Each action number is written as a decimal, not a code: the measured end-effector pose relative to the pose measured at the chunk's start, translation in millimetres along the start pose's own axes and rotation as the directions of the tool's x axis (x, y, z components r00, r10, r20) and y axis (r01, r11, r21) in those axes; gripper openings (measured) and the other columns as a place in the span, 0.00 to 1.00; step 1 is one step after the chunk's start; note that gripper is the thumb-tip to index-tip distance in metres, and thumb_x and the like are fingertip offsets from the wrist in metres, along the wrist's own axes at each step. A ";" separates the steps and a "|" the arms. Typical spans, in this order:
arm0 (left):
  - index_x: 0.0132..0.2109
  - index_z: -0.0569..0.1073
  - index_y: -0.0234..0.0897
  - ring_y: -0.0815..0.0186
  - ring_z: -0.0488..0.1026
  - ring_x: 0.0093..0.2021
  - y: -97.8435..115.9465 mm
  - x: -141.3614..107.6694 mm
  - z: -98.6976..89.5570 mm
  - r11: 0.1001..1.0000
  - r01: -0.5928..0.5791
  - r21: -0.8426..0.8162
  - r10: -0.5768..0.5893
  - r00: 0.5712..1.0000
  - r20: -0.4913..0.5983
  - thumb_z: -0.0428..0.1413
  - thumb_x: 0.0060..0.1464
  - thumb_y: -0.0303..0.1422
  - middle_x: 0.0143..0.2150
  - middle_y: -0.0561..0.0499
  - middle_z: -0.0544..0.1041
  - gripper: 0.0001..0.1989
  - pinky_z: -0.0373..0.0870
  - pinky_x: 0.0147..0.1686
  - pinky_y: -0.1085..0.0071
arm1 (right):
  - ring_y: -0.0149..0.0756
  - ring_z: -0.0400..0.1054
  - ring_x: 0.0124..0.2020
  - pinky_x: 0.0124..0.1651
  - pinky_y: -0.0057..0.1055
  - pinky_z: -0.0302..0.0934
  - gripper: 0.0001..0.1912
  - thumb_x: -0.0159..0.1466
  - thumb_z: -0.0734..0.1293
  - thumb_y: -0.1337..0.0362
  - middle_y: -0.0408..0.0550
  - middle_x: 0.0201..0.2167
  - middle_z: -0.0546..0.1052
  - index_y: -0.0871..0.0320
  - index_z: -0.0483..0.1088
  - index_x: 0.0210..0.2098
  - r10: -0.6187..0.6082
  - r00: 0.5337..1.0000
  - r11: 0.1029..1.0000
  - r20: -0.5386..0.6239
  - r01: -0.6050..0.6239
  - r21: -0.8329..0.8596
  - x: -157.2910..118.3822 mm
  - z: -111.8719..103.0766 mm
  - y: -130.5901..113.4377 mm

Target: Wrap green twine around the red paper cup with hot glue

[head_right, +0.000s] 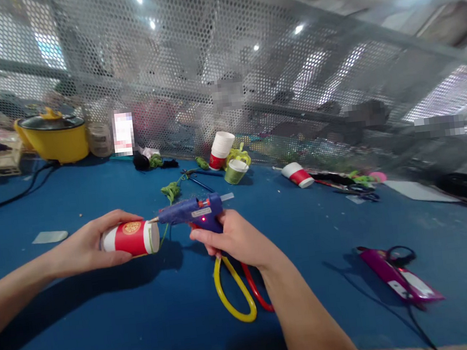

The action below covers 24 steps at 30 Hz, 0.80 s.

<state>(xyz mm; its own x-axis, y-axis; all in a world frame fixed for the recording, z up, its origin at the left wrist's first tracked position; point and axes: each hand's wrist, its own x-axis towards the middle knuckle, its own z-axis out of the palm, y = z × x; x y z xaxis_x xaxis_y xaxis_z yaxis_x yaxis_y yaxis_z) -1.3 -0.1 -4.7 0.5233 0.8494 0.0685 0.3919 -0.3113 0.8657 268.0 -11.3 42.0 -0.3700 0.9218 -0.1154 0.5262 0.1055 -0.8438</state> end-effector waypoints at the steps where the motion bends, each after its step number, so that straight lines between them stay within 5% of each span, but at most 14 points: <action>1: 0.51 0.65 0.38 0.64 0.71 0.38 0.2 0.0 0.2 1.000 -0.002 0.003 0.002 1.000 0.001 0.59 0.44 0.38 0.44 0.47 0.69 0.25 0.71 0.33 0.71 | 0.25 0.60 0.15 0.22 0.25 0.57 0.14 0.57 0.66 0.55 0.39 0.14 0.66 0.62 0.68 0.27 0.006 1.000 1.000 -0.019 -0.006 -0.014 0.4 0.1 0.0; 9: 0.51 0.64 0.39 0.64 0.71 0.37 -3.0 0.2 -0.3 0.998 0.032 -0.058 -0.031 0.999 0.013 0.59 0.43 0.39 0.46 0.47 0.70 0.27 0.71 0.31 0.72 | 0.25 0.59 0.15 0.20 0.24 0.56 0.15 0.57 0.66 0.54 0.39 0.15 0.66 0.62 0.68 0.29 -0.029 0.997 0.997 0.078 0.024 0.069 -2.8 -2.2 0.6; 15: 0.51 0.64 0.38 0.64 0.71 0.37 -1.1 0.7 -0.5 0.996 0.048 -0.079 -0.045 0.998 0.033 0.59 0.43 0.39 0.45 0.47 0.70 0.27 0.71 0.31 0.72 | 0.25 0.59 0.16 0.23 0.26 0.57 0.14 0.57 0.66 0.55 0.39 0.14 0.66 0.61 0.66 0.26 -0.020 0.998 0.998 -0.052 0.017 -0.062 -2.1 -0.7 -1.4; 24: 0.50 0.65 0.38 0.63 0.71 0.38 -0.7 0.6 -0.5 0.999 0.013 -0.052 -0.013 1.000 0.002 0.59 0.43 0.38 0.45 0.47 0.70 0.26 0.71 0.33 0.70 | 0.26 0.59 0.16 0.23 0.26 0.56 0.15 0.58 0.65 0.55 0.40 0.14 0.65 0.61 0.67 0.26 -0.020 1.000 0.997 0.024 0.022 -0.077 -8.3 -4.9 -2.8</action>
<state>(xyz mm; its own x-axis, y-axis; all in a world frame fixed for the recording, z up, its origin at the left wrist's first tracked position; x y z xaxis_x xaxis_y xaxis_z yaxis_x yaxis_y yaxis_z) -1.6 0.8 -5.0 0.5200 0.8523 0.0562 0.3589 -0.2777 0.8911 273.4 -17.4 47.9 -0.3988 0.9103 -0.1110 0.5757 0.1543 -0.8030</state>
